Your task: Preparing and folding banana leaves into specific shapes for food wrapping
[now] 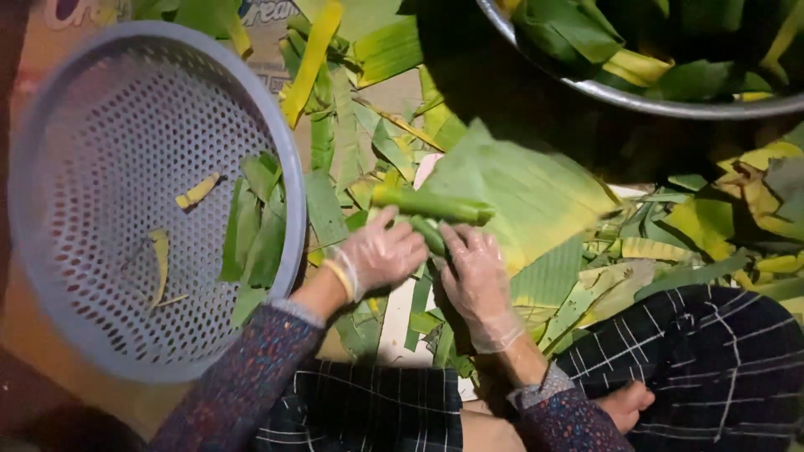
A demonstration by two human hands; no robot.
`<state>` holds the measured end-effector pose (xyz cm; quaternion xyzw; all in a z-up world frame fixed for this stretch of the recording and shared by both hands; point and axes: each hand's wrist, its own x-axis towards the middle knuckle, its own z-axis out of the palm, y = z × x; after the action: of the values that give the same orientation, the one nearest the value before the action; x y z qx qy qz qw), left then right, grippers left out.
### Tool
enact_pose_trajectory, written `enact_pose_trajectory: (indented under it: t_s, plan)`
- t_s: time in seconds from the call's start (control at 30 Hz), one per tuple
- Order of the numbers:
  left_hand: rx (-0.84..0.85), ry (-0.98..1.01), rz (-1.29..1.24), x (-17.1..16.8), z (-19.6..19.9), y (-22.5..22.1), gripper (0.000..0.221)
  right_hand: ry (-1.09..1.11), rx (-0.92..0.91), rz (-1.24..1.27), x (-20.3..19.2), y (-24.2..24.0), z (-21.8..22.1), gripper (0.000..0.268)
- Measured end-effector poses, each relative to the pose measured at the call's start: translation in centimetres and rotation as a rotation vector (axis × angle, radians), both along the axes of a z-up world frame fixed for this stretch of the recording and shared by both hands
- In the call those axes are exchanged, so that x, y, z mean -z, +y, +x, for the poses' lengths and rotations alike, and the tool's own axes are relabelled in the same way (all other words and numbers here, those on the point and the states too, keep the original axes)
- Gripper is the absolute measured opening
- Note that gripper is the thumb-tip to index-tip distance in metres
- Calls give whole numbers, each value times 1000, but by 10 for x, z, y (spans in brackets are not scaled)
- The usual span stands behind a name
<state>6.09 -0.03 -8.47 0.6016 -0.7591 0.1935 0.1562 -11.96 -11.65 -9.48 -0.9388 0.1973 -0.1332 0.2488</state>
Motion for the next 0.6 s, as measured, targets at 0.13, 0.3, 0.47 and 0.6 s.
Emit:
enact_pose_trajectory:
  t_s: [0.13,0.3,0.47,0.6]
  plan:
    - [-44,93,67,-6,-19,11,14,285,-91,143,6,0,-11,52]
    - [-106,184,145,-26,-17,3,27,415,-140,180,-11,-5,-7,50]
    - [-209,150,1080,-108,-9,-44,30,374,-108,188,-9,-8,-3,45]
    - [-288,156,1106,-74,-5,-42,28,150,-31,238,-24,-10,-2,41]
